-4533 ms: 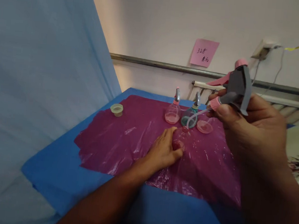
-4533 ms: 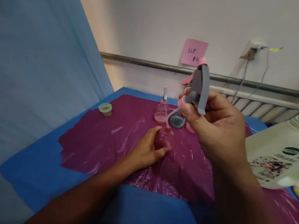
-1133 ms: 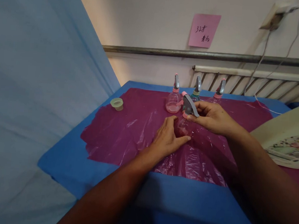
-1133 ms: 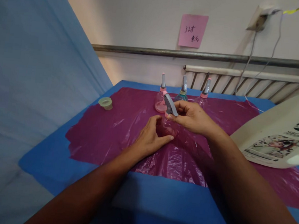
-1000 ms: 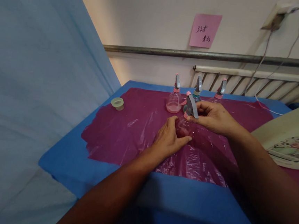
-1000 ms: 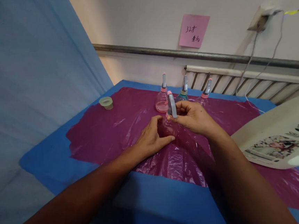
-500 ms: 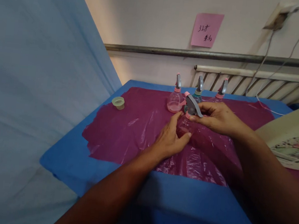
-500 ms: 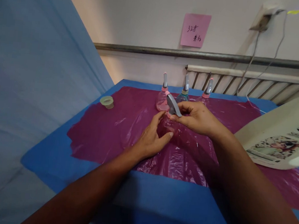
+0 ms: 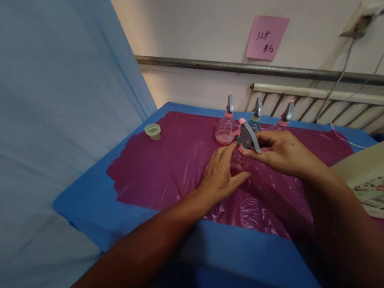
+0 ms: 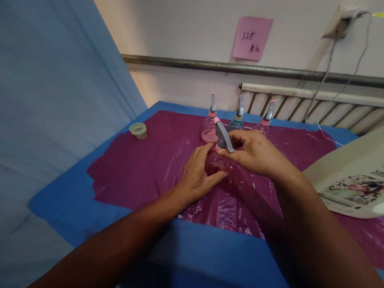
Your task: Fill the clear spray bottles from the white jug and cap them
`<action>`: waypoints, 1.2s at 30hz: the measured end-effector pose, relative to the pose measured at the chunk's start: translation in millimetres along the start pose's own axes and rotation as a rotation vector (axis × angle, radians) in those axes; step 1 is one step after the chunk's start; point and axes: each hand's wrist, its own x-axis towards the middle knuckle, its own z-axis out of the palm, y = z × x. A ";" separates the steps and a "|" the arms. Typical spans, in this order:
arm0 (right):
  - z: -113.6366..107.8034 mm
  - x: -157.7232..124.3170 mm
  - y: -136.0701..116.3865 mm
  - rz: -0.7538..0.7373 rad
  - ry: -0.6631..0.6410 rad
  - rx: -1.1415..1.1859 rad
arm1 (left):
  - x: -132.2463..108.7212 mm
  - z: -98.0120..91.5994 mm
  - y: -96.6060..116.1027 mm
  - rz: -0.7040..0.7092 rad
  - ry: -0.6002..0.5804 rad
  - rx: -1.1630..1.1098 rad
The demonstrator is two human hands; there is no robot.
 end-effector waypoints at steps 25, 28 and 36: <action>-8.9 -1.9 10.3 0.026 -0.075 0.021 | -1.9 -1.4 1.4 0.065 -0.090 -0.018; -7.8 -2.9 11.9 0.028 -0.037 -0.003 | -2.0 -2.2 2.5 0.060 -0.102 0.004; -4.2 -2.6 6.3 -0.001 -0.015 -0.070 | -2.1 -1.0 4.3 0.087 -0.080 0.047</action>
